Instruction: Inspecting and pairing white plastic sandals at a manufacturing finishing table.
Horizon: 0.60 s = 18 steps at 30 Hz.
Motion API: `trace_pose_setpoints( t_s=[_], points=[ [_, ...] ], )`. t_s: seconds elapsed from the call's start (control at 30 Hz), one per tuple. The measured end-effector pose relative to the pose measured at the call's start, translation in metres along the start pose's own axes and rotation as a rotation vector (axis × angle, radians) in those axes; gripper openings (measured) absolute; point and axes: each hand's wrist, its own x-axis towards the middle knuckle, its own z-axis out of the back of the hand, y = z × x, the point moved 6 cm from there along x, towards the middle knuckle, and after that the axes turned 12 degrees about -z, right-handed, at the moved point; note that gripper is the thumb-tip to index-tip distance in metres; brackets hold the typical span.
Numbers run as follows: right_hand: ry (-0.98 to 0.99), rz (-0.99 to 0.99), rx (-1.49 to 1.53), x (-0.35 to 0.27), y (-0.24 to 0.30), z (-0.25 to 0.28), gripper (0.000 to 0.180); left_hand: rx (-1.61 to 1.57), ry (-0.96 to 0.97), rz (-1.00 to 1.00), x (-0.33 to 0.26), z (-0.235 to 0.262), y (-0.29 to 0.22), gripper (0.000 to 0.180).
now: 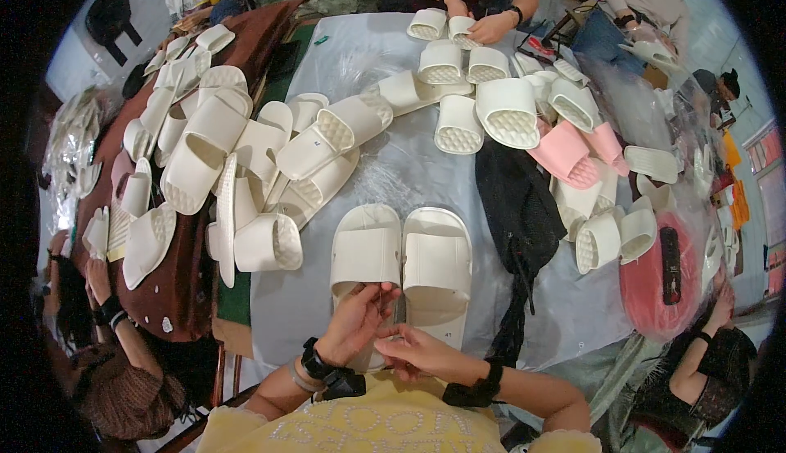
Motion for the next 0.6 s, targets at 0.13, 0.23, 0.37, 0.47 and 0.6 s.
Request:
trace_pose_setpoints(
  t_s=[0.13, 0.23, 0.37, 0.47, 0.6],
  points=[
    [-0.096, 0.092, 0.047, 0.018, -0.001, 0.005, 0.032, 0.003, -0.001, 0.066, -0.006, 0.000, 0.001, 0.014],
    [-0.070, 0.060, -0.032, 0.013, 0.002, 0.007, 0.025, 0.019, -0.006, 0.078, -0.009, 0.000, -0.002, 0.015],
    [0.078, -0.030, 0.173, -0.020, -0.002, 0.014, 0.021, 0.007, 0.008, 0.094, -0.008, 0.010, 0.000, 0.017],
    [-0.093, -0.057, -0.027, -0.062, 0.006, 0.028, 0.017, 0.006, 0.071, 0.080, -0.004, 0.014, -0.005, 0.018],
    [-0.483, 0.296, -0.327, -0.094, 0.018, 0.068, 0.010, 0.018, 0.090, 0.115, 0.002, 0.013, -0.004, 0.018]
  ],
)
